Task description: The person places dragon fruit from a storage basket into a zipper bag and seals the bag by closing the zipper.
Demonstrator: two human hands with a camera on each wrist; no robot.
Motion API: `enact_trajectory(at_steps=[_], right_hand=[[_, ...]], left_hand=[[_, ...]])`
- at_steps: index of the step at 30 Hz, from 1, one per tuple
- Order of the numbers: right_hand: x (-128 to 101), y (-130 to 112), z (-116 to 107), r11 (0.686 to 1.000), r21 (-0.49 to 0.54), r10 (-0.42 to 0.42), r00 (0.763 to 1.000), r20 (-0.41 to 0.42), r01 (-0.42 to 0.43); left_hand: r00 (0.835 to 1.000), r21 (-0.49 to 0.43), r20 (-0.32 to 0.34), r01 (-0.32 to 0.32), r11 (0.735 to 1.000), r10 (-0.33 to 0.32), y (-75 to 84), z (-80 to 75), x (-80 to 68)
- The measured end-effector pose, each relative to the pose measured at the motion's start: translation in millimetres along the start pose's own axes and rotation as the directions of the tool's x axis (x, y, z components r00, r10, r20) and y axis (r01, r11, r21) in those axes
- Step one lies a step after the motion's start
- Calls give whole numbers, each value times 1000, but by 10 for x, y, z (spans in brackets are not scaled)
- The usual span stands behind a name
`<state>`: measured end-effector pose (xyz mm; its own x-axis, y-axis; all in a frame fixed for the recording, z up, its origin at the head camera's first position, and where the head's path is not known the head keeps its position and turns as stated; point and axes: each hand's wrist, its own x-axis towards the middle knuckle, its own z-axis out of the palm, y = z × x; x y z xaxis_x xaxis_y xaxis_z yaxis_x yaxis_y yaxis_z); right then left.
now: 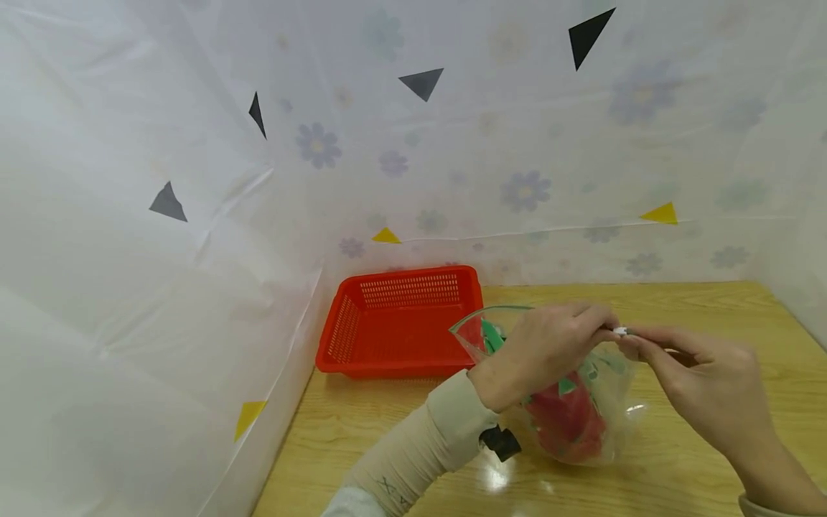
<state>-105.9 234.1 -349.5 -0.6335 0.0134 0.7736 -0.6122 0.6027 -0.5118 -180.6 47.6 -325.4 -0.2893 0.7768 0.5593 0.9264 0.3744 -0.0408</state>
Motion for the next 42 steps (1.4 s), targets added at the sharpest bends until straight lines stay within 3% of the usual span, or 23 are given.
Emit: enact_trajectory(at_steps=[5,14,20,30,42], right_hand=[[-16,25,10,999,32,-29,999,-24,30],[-23,11,-49,998,-53,44,999,5,-44],[-17,6,-75,994,-48,100,995,19,-99],[-46,7,-81,994,-47,96,995,1,-96],[-87,41,-103,987,-45,150,988,-35,-151]], left_hand=[[1000,2,-15,-3,1000,3,-11,7,-33],[999,64,29,38,997,-40,-98,10,-127],[997,42,29,76,996,-78,-162,7,-199],[991,46,36,125,991,-126,-275,40,-357],[982,84,-8,186,979,-186,-432,83,-559]])
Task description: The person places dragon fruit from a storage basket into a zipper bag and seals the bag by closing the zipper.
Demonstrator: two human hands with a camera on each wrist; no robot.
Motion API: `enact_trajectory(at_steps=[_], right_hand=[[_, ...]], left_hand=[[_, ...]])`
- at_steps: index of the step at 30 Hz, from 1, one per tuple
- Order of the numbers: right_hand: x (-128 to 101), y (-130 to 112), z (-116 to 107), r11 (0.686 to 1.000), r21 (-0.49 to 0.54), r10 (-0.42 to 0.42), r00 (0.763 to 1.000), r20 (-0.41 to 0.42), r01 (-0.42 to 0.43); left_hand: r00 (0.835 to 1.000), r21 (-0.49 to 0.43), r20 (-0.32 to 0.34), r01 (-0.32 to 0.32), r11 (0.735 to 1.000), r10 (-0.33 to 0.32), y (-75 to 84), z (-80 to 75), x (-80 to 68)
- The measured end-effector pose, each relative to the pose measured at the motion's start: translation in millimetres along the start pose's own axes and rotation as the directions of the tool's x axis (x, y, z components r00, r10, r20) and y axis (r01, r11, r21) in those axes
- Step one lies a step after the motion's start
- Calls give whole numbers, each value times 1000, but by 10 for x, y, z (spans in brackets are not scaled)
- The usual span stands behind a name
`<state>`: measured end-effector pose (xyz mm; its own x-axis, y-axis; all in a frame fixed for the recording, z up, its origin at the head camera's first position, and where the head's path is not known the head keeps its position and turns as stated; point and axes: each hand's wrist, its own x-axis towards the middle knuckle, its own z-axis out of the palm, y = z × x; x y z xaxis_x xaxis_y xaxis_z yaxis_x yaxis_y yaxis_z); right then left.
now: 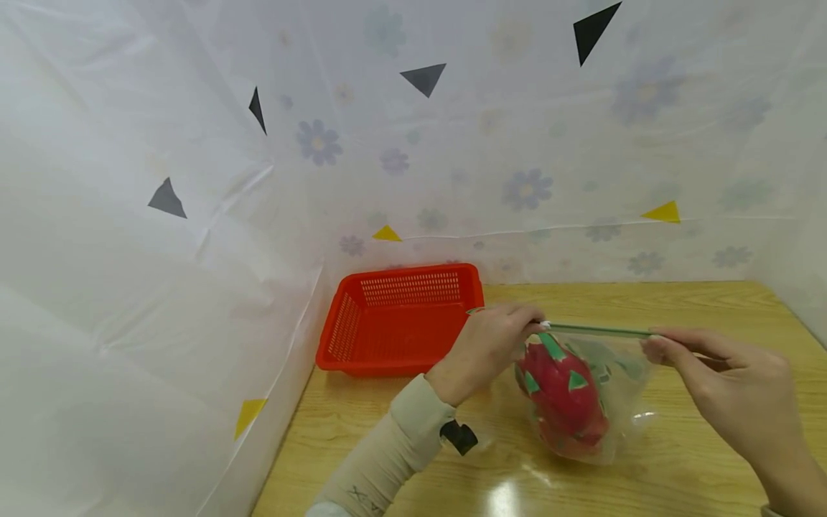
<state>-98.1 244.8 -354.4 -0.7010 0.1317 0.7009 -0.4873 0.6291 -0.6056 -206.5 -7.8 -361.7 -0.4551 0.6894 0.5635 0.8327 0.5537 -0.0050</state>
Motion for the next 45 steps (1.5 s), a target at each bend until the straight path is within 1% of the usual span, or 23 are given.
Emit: enact_trajectory(at_steps=[5,7,11,15,18,26,31,34,39,42,45], right_hand=[[-4,22,-9,1000,21,12,1000,-3,-12],[-10,33,-12,999,39,14,1000,-4,-14],[-23,38,-20,998,45,37,999,-9,-36],[-33,13,-33,996,-5,91,996,-8,-91],[-38,-1,-44,993,-29,117,993,-7,-117],[-56,34,-50,993,-6,121,993,-13,-121],[-59,47,-58,991,12,134,991,-20,-134],[-61,46,-66,991,13,137,990,-25,-137],[-64,52,-83,986,-26,166,986,-26,-166],[-73,69,-93,980,-51,193,981,-31,-195],[-82,89,-98,979,-67,189,981,-38,-191]], left_hand=[[1000,-2,-1,20,1000,-20,-64,20,-53],[1000,-21,-10,27,999,-28,-87,29,-74],[999,-8,-16,43,999,-43,-123,42,-114],[998,20,-16,58,998,-58,-162,62,-147],[998,29,-25,66,997,-65,-192,79,-167],[995,48,-26,96,994,-95,-247,99,-211],[994,71,-38,104,992,-101,-288,111,-244],[993,66,-46,113,991,-110,-311,120,-261],[989,32,-69,134,990,-131,-353,131,-302],[987,39,-79,141,989,-138,-378,135,-335],[985,50,-77,156,986,-152,-403,138,-365]])
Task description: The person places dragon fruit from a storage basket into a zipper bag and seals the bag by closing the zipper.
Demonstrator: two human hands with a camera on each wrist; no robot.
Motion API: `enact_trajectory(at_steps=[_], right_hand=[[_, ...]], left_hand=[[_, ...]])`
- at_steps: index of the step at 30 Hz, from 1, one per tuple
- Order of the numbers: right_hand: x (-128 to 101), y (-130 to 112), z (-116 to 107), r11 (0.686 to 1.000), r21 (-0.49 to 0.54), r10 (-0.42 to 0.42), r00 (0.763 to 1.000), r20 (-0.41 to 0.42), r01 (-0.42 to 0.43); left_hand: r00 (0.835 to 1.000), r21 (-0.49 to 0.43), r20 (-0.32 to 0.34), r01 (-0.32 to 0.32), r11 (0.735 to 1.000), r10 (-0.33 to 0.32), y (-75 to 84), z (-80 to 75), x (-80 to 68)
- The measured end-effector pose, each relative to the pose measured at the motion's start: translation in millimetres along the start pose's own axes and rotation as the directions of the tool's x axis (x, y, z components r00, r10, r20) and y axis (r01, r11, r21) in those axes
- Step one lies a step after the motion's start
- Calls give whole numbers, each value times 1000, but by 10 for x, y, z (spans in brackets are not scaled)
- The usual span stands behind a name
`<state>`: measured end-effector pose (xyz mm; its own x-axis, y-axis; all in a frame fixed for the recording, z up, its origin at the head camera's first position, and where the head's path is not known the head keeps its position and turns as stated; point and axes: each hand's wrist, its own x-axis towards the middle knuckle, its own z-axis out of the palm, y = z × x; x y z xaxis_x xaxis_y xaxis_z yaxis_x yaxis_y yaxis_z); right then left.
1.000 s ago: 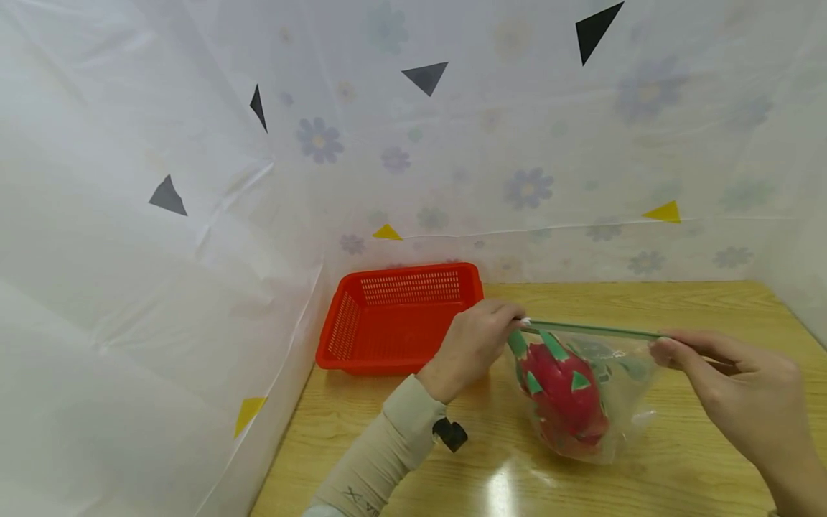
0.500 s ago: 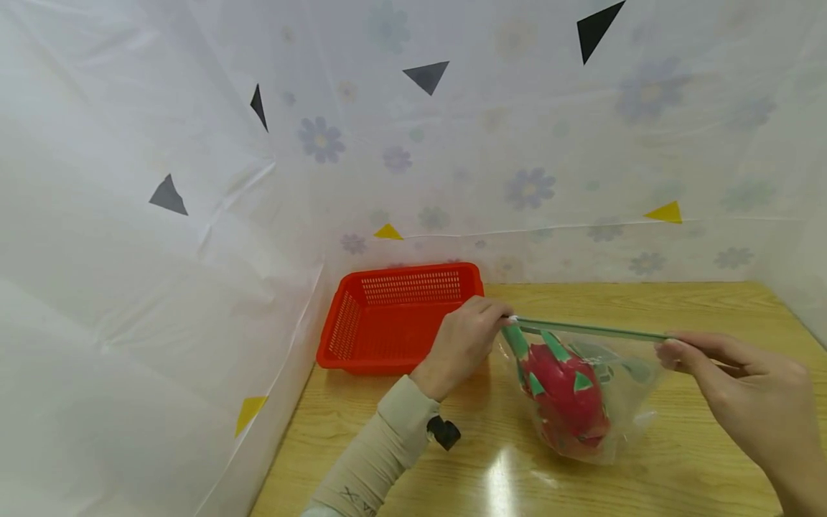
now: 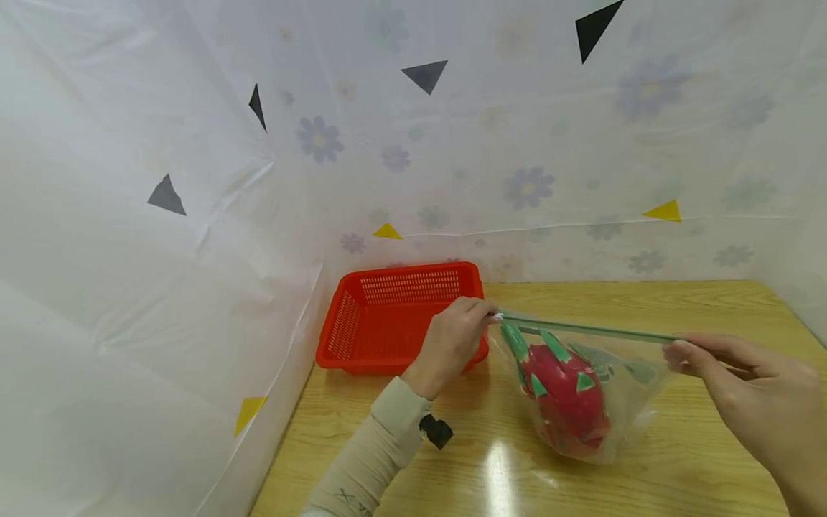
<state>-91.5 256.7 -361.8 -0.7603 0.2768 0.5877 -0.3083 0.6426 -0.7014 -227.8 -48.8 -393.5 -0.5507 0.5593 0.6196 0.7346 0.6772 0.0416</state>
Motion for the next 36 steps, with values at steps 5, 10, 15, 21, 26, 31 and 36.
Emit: enact_trajectory(at_steps=[5,10,15,21,26,31,36], right_hand=[[-8,6,6,1000,-1,-30,1000,-10,30],[-14,13,5,1000,-4,-18,1000,-15,18],[-16,21,13,1000,-2,18,999,-29,-18],[-17,26,17,999,3,50,998,-25,-50],[-17,34,18,999,8,48,999,-13,-48],[-18,35,24,998,15,56,998,-17,-56],[-35,61,5,997,8,74,997,3,-74]], left_hand=[[999,0,19,38,999,-38,-60,-3,-48],[998,-4,7,64,998,-64,-120,-2,-94],[996,-15,-18,86,996,-86,-178,-8,-140],[993,-41,-14,117,992,-118,-200,-11,-189],[985,-134,-4,170,976,-172,-177,18,-234],[976,-215,-6,213,953,-220,-140,57,-277],[945,-323,76,326,888,-319,-95,117,-340]])
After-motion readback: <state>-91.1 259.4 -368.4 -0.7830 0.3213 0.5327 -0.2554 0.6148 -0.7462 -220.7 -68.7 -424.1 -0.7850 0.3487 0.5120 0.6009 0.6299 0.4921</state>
